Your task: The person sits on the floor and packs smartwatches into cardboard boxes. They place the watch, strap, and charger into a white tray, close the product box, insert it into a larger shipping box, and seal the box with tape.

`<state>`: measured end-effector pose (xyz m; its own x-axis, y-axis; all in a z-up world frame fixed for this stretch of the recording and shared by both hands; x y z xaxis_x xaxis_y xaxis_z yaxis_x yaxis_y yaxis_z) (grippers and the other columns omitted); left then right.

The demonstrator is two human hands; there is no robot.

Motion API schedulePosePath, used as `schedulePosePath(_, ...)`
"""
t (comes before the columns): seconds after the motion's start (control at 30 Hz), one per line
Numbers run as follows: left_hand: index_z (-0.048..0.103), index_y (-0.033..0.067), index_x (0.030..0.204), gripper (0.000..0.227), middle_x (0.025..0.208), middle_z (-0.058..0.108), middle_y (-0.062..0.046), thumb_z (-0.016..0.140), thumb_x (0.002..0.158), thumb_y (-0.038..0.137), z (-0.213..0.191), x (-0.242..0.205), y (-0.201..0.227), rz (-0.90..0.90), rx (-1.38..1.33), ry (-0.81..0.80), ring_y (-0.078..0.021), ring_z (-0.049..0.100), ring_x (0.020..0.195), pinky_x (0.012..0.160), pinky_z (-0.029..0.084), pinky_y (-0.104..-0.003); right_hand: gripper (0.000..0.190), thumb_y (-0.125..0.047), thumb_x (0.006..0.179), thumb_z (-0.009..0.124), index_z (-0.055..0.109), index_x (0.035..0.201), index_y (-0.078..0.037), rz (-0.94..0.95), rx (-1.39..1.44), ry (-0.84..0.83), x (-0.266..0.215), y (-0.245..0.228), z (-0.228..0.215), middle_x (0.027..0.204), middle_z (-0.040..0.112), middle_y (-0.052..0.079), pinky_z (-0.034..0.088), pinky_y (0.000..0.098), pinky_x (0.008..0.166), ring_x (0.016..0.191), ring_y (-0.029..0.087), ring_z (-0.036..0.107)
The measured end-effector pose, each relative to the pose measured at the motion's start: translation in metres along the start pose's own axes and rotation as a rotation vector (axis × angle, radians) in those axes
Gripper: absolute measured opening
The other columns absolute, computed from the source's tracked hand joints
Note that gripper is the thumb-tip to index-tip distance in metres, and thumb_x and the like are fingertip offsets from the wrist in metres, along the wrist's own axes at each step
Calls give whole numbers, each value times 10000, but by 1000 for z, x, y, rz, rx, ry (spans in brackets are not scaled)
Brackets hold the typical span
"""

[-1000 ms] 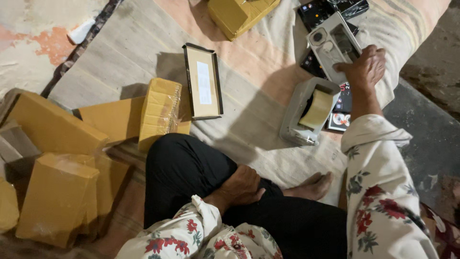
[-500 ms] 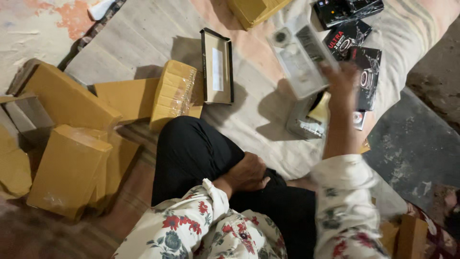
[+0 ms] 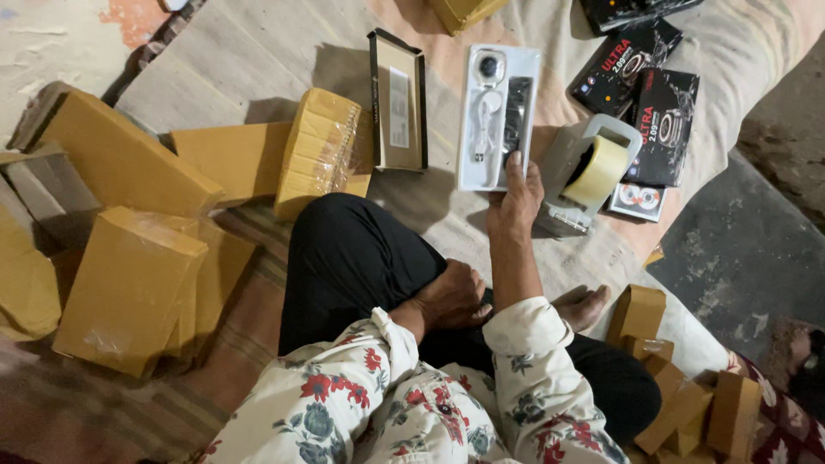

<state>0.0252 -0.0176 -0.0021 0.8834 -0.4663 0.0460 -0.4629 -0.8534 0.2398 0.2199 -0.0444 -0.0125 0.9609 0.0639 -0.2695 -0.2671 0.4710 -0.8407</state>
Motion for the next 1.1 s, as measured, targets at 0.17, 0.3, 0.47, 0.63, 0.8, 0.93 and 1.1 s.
schedulePosePath(0.17, 737, 26, 860, 625, 772, 674, -176, 498, 943, 598, -8, 0, -3, -14, 69, 102, -347, 647, 761, 766, 494, -539, 164, -158, 956, 720, 593, 1002, -65, 3, -35, 114, -8, -4, -3, 807, 678, 44, 589, 323, 579, 673, 149, 682)
schedulePosePath(0.3, 735, 39, 851, 579, 771, 679, -172, 527, 926, 574, 2, 1, 0, -9, 41, 16, -355, 656, 758, 745, 494, -550, 215, -149, 904, 762, 577, 982, -70, 12, -279, 165, -5, -37, -19, 796, 660, 43, 615, 353, 541, 644, 162, 674)
schedulePosePath(0.47, 698, 33, 962, 368, 925, 681, -181, 628, 1041, 385, -46, 10, -24, -295, -367, 389, -372, 660, 875, 835, 489, -531, 289, -35, 911, 798, 646, 1156, -10, -169, -234, 20, 6, -130, -47, 1060, 711, 120, 607, 329, 830, 908, 162, 735)
schedulePosePath(0.63, 235, -84, 1516, 1283, 1474, 408, -413, 808, 700, 722, -140, 19, -209, -1180, 211, 635, -546, 348, 1400, 1145, 140, -676, 161, 16, 989, 778, 642, 1054, 72, -183, -127, -88, -11, -188, -66, 953, 679, 135, 560, 316, 765, 795, 192, 665)
schedulePosePath(0.8, 196, 3, 1731, 861, 1253, 661, -175, 588, 1020, 291, -127, 80, -232, -861, 133, 118, -387, 581, 1237, 1298, 178, -652, 171, 24, 915, 761, 671, 1059, 36, -231, 52, 55, -6, -207, -59, 913, 711, 91, 582, 291, 774, 795, 163, 679)
schedulePosePath(0.93, 358, 64, 1553, 819, 1151, 651, -166, 596, 995, 614, -128, 104, -143, -194, -91, 492, -374, 642, 1128, 1121, 327, -623, 110, -14, 954, 754, 691, 1031, 32, -214, 18, -24, -11, -212, -65, 889, 695, 70, 550, 270, 739, 751, 145, 649)
schedulePosePath(1.1, 508, 29, 1450, 772, 1121, 680, -147, 390, 1021, 661, -149, 114, -146, -332, -1551, 583, -262, 732, 945, 798, 601, -405, 95, -11, 941, 754, 690, 1005, 18, -138, -28, -41, -10, -205, -65, 898, 704, 70, 567, 270, 756, 758, 134, 658)
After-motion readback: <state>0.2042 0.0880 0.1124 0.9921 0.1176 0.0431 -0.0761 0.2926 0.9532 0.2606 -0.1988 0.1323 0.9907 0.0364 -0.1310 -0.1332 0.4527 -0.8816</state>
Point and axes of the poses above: each hand's wrist, its own x-axis towards the middle knuckle, its own z-axis out of the palm, y = z × x, the point moved 3 cm from there along x, towards the middle knuckle
